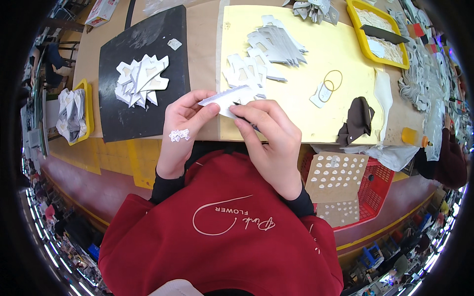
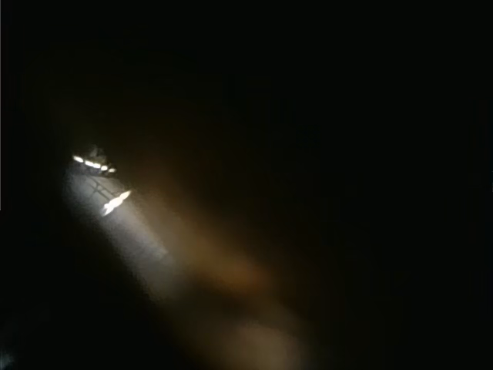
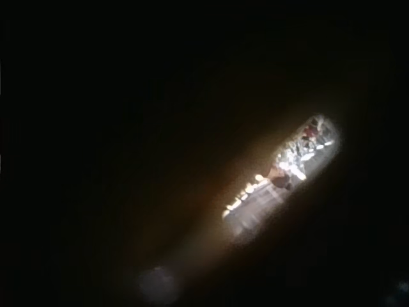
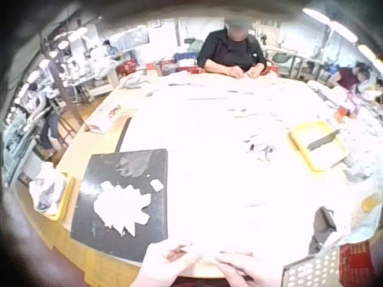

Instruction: The person repeatedly picks up small white paper pieces from a pile on a table and trims their edges with a small blade. The trimmed pieces are placed on a separate pile. The person continues this process throughout the clip.

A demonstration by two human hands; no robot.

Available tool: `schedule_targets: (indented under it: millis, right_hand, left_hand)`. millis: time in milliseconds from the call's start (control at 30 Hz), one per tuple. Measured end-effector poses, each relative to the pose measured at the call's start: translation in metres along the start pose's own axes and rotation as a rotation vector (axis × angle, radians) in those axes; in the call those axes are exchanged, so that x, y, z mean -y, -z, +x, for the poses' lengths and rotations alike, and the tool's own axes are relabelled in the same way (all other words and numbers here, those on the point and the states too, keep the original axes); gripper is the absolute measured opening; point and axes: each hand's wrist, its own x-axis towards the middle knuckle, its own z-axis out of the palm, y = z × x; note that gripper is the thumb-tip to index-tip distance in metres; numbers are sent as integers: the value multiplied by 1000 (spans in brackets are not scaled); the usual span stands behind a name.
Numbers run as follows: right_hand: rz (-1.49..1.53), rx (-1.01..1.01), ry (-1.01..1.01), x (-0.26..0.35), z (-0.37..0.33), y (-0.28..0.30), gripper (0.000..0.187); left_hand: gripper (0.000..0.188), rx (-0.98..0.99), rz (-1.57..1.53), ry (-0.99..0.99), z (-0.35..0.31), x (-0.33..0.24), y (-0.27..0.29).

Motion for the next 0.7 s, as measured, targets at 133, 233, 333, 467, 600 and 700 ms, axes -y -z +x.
schedule_targets:
  millis: [133, 233, 333, 467, 600, 700]
  right_hand:
    - [18, 5, 8, 1, -2, -2, 23]
    - [36, 10, 5, 1, -3, -1, 24]
    - [57, 6, 3, 2, -3, -1, 24]
    - [83, -14, -8, 2, -4, -2, 22]
    - [90, -28, -28, 4, -5, -4, 21]
    - [120, -37, -48, 4, -6, -6, 21]
  left_hand:
    - [24, 32, -39, 9, -2, 1, 0]
    - [24, 35, -38, 15, -4, -1, 0]
    - [23, 28, -37, -2, -6, -1, -1]
    - [23, 23, -36, -32, -7, -1, -3]
    - [23, 7, 5, -66, -7, -2, -5]
    - [23, 7, -16, -58, -7, -3, -6]
